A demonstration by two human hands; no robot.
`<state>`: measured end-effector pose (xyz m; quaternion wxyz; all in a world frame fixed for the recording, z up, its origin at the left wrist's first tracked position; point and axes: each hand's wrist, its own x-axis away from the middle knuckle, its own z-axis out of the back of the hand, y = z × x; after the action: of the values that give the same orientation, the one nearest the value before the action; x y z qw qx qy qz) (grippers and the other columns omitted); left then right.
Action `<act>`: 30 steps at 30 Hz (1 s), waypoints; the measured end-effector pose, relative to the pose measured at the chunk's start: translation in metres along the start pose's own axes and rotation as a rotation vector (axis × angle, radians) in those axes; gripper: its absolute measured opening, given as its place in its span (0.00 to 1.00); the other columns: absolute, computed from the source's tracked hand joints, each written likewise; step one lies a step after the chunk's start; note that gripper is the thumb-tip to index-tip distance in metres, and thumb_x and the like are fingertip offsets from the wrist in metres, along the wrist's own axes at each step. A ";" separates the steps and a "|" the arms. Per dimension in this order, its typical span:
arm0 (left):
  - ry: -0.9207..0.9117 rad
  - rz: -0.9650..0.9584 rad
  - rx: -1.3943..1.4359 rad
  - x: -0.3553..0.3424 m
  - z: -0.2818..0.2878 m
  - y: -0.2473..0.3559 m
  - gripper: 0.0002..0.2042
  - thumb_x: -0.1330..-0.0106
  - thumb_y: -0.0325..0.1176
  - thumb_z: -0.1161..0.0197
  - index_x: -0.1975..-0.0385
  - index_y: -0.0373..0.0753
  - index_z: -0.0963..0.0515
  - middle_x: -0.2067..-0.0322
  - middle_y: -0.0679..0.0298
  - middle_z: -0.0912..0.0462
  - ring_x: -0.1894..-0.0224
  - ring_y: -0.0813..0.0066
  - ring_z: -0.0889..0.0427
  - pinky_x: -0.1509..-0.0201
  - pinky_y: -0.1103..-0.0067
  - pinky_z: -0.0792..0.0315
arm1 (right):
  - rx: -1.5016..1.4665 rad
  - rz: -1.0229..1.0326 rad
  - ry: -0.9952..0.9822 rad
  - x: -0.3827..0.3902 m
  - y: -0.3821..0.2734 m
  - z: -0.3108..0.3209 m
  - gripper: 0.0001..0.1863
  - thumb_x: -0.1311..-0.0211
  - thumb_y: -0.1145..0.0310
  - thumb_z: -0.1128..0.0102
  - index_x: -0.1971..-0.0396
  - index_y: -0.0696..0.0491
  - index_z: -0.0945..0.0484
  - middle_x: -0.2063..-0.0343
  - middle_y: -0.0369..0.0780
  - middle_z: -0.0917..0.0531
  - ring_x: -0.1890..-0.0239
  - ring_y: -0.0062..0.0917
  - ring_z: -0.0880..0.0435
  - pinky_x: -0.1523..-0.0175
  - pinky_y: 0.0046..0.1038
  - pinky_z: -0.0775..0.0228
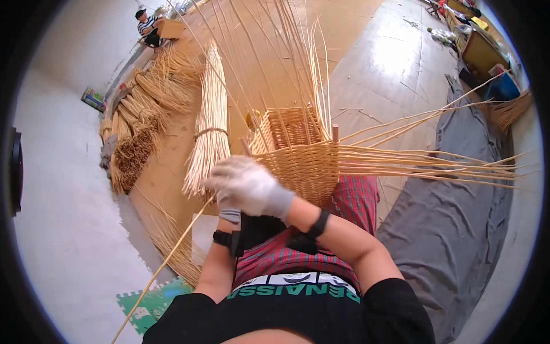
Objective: Weaving a wicker basket using long wooden strips.
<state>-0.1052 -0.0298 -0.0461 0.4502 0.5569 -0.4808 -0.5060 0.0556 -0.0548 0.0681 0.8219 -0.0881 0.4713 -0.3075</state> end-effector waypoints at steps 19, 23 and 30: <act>-0.567 0.175 -0.018 -0.083 -0.019 0.031 0.17 0.37 0.23 0.29 0.50 0.39 0.24 0.57 0.68 0.19 0.50 0.77 0.22 0.40 0.78 0.28 | -0.737 -0.981 0.664 0.105 0.075 0.053 0.03 0.29 0.76 0.40 0.59 0.58 0.21 0.63 0.37 0.15 0.60 0.20 0.17 0.55 0.21 0.22; -0.505 0.120 -0.068 -0.075 -0.036 0.029 0.12 0.34 0.21 0.33 0.54 0.38 0.25 0.58 0.69 0.20 0.52 0.79 0.23 0.42 0.79 0.28 | -0.079 -0.483 0.494 0.032 0.078 0.061 0.05 0.36 0.76 0.36 0.61 0.55 0.18 0.57 0.42 0.14 0.54 0.30 0.13 0.51 0.27 0.21; -0.310 0.027 -0.143 -0.069 -0.043 0.013 0.08 0.32 0.18 0.38 0.62 0.39 0.28 0.66 0.71 0.25 0.59 0.81 0.25 0.49 0.81 0.29 | -0.117 -0.728 0.340 -0.056 0.096 0.038 0.31 0.34 0.74 0.40 0.32 0.37 0.34 0.47 0.49 0.17 0.50 0.36 0.14 0.48 0.31 0.21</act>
<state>-0.0649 0.0380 -0.0208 0.4159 0.4321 -0.5147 -0.6127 0.1068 0.0494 0.0874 0.5634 -0.2439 0.5551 -0.5612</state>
